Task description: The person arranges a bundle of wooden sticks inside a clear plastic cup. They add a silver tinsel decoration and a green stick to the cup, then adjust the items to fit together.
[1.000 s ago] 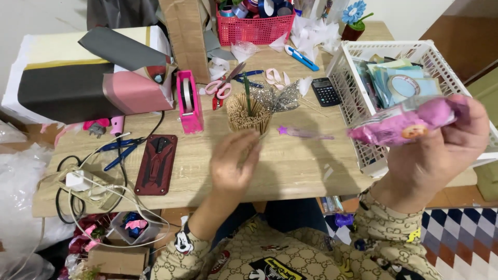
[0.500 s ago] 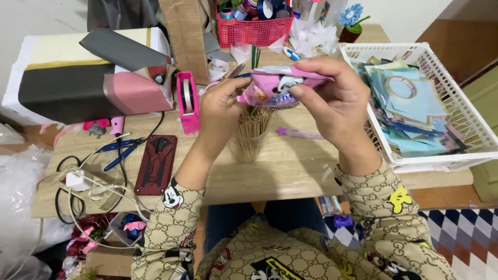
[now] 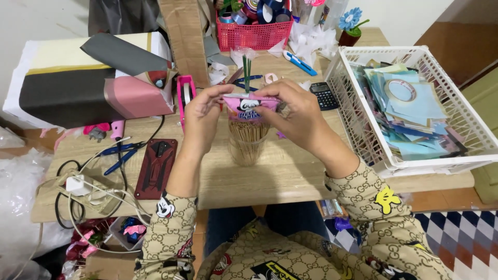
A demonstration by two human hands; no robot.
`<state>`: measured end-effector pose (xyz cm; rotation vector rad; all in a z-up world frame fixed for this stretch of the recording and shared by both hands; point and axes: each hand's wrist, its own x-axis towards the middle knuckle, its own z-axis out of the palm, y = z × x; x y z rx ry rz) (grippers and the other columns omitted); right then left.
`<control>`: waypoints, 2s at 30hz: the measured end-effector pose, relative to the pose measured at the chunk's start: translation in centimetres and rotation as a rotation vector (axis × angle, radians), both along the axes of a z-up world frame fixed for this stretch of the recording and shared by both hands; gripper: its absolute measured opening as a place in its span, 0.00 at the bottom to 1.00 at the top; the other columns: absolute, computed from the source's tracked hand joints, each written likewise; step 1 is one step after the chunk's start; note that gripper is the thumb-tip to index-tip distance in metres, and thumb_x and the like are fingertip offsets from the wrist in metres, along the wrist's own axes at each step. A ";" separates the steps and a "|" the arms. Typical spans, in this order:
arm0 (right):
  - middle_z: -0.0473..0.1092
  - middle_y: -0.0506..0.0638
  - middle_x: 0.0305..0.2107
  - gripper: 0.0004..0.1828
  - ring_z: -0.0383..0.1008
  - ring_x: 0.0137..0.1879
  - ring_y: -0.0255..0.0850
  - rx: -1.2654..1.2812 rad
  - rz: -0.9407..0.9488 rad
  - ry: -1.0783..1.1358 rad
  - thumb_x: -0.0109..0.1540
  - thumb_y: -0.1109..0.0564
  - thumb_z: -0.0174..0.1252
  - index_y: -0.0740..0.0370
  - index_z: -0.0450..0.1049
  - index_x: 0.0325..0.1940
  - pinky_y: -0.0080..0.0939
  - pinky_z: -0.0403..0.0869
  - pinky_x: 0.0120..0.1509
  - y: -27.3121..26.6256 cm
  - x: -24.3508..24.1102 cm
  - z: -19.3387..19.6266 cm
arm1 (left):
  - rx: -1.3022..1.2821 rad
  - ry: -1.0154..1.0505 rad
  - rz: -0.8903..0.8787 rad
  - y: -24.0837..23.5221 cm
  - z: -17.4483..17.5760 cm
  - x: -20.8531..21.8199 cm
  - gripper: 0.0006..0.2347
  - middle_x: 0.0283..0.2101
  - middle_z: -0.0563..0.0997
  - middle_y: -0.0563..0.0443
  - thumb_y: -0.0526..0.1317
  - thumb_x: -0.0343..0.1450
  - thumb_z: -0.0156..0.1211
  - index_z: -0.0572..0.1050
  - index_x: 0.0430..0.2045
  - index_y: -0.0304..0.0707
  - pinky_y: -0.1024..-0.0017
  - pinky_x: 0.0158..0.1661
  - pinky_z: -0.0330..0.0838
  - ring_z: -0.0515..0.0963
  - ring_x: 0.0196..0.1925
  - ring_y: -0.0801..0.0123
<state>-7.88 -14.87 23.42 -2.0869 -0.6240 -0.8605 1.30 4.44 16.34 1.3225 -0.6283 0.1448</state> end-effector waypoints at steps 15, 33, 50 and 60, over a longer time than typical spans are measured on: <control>0.76 0.69 0.32 0.09 0.80 0.42 0.63 0.069 -0.271 0.385 0.60 0.66 0.66 0.69 0.81 0.44 0.55 0.77 0.45 -13.3 6.6 -11.1 | 0.397 0.011 0.345 -4.4 -12.5 -4.0 0.60 0.69 0.52 0.28 0.53 0.50 0.85 0.44 0.72 0.32 0.38 0.70 0.50 0.56 0.73 0.35; 0.76 0.50 0.28 0.07 0.80 0.37 0.45 -0.943 -0.680 0.245 0.59 0.58 0.62 0.55 0.77 0.41 0.39 0.79 0.40 -20.0 12.6 -24.1 | 0.281 0.148 0.068 -0.9 -18.3 1.0 0.54 0.66 0.68 0.35 0.46 0.48 0.87 0.54 0.69 0.45 0.51 0.69 0.56 0.65 0.70 0.46; 0.78 0.47 0.41 0.13 0.75 0.36 0.28 0.932 -0.083 0.835 0.71 0.48 0.49 0.56 0.72 0.53 0.22 0.72 0.35 -20.4 11.4 -19.4 | 0.481 -0.004 0.108 -1.3 -14.3 -2.2 0.48 0.68 0.60 0.25 0.58 0.62 0.70 0.47 0.72 0.37 0.44 0.68 0.56 0.62 0.70 0.35; 0.70 0.38 0.32 0.13 0.73 0.46 0.41 -0.147 -0.233 -0.123 0.71 0.62 0.56 0.49 0.83 0.54 0.46 0.66 0.68 -17.2 8.7 -8.5 | 0.465 -0.099 0.138 -0.7 -14.2 -1.0 0.46 0.67 0.63 0.24 0.54 0.62 0.72 0.50 0.71 0.33 0.42 0.66 0.60 0.65 0.68 0.33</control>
